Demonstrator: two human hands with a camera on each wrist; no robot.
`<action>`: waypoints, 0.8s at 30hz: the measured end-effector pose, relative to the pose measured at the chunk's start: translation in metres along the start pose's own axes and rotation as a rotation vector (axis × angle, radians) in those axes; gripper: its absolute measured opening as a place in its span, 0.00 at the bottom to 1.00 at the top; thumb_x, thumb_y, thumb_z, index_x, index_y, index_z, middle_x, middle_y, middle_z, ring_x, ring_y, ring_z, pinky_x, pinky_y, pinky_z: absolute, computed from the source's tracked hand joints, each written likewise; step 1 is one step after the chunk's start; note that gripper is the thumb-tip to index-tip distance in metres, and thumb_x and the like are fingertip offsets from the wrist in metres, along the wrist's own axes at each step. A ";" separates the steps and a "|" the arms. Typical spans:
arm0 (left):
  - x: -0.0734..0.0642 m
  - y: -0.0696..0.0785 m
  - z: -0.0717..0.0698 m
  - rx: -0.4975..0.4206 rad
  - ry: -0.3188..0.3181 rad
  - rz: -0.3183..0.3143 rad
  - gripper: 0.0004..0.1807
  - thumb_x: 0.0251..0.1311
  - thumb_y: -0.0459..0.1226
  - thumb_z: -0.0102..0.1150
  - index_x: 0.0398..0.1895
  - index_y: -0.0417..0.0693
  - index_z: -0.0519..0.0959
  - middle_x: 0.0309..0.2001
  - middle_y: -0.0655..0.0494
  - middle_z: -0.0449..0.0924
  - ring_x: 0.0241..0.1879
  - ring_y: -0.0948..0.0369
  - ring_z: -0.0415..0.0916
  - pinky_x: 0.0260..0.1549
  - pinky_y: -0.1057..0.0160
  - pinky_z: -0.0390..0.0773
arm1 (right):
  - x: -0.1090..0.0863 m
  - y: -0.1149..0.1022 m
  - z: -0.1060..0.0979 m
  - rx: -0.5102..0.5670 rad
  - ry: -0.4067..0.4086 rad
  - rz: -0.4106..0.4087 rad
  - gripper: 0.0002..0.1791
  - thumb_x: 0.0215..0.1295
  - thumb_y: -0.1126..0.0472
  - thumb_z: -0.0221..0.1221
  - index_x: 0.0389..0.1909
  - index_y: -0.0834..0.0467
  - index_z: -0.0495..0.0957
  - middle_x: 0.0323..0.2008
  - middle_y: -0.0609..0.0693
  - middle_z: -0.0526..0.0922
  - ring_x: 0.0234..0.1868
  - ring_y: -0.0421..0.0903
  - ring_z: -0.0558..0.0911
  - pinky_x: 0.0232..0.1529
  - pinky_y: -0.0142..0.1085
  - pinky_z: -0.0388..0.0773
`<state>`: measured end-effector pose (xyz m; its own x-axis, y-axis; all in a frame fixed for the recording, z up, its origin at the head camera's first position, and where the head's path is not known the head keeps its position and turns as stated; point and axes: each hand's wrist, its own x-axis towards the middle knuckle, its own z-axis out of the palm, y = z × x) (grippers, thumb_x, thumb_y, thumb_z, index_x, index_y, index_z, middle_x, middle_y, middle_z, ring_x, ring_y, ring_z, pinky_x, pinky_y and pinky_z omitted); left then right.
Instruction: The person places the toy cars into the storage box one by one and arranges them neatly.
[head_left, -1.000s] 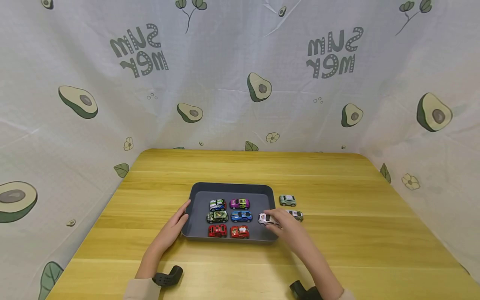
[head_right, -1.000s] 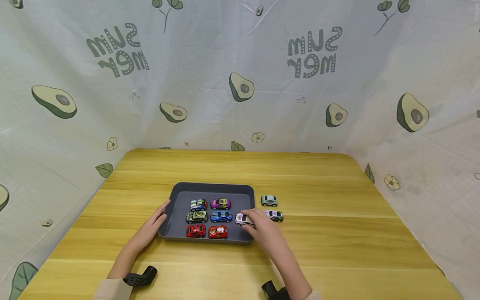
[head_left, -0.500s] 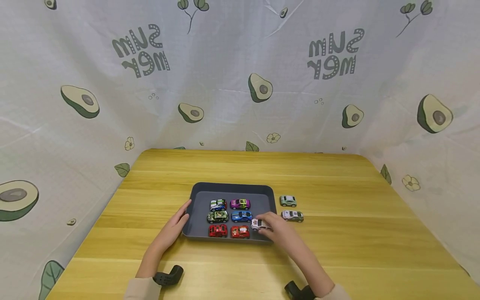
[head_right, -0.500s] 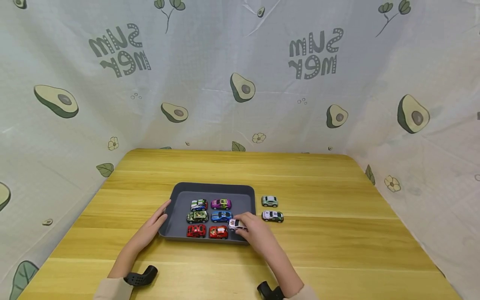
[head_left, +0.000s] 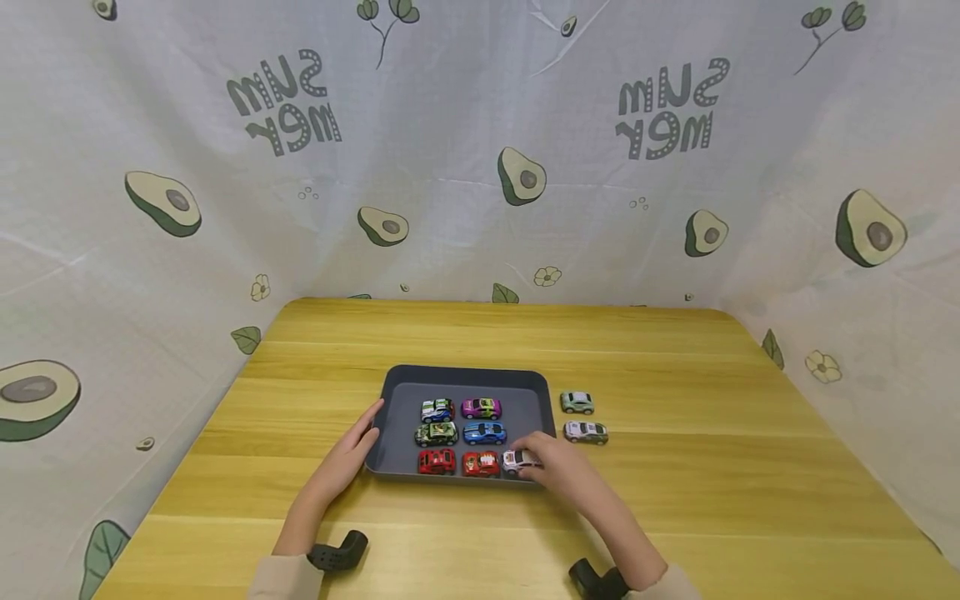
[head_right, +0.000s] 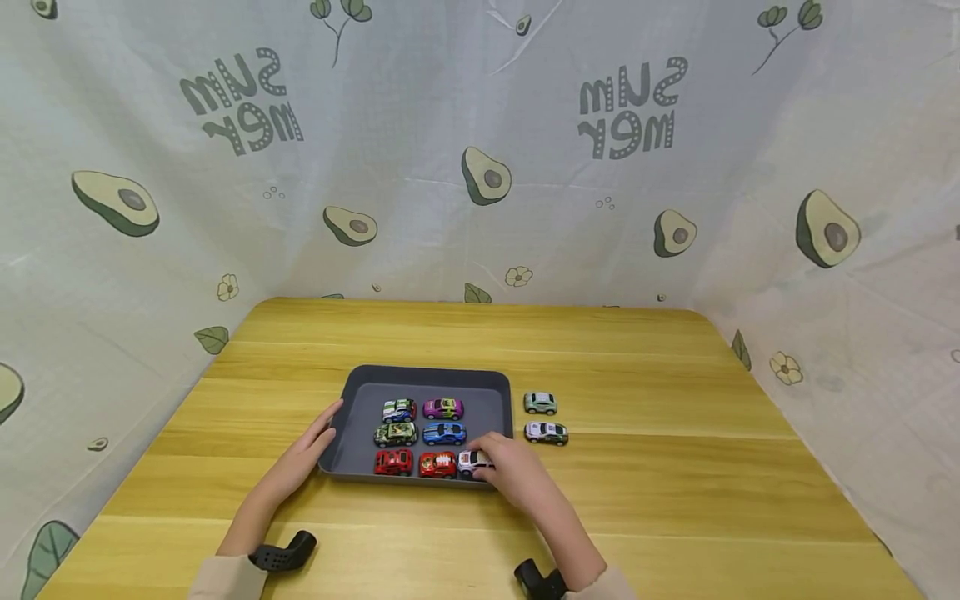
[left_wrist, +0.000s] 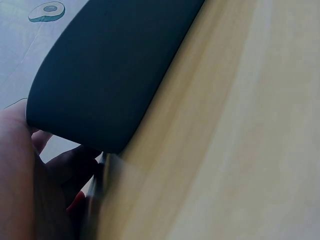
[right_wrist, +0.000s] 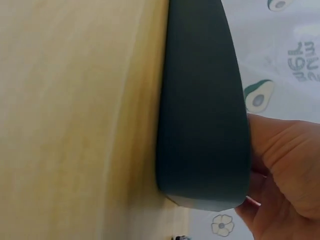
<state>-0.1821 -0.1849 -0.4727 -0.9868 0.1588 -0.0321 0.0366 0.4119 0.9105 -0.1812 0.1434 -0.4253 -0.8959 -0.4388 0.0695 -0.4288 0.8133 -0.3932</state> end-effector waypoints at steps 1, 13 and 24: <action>0.000 0.000 0.000 0.000 0.001 0.000 0.28 0.69 0.49 0.36 0.70 0.62 0.50 0.72 0.49 0.44 0.71 0.47 0.42 0.67 0.44 0.46 | 0.000 0.000 0.000 -0.002 -0.008 0.000 0.15 0.50 0.60 0.65 0.41 0.56 0.79 0.41 0.49 0.82 0.42 0.46 0.80 0.45 0.42 0.77; 0.002 -0.004 0.002 0.007 0.010 0.006 0.28 0.69 0.49 0.36 0.70 0.61 0.50 0.72 0.49 0.45 0.70 0.47 0.44 0.67 0.44 0.47 | 0.004 -0.002 -0.006 0.020 -0.116 0.024 0.13 0.50 0.63 0.65 0.38 0.58 0.80 0.39 0.50 0.82 0.41 0.48 0.80 0.44 0.44 0.77; 0.002 -0.004 0.000 0.008 0.007 0.009 0.27 0.69 0.48 0.36 0.70 0.62 0.49 0.72 0.49 0.44 0.70 0.47 0.43 0.67 0.43 0.47 | 0.006 0.000 -0.004 0.030 -0.108 0.008 0.11 0.51 0.64 0.64 0.37 0.58 0.80 0.37 0.49 0.82 0.42 0.49 0.81 0.45 0.44 0.77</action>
<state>-0.1840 -0.1865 -0.4761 -0.9875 0.1561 -0.0210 0.0467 0.4176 0.9074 -0.1866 0.1426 -0.4208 -0.8808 -0.4723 -0.0326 -0.4166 0.8059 -0.4206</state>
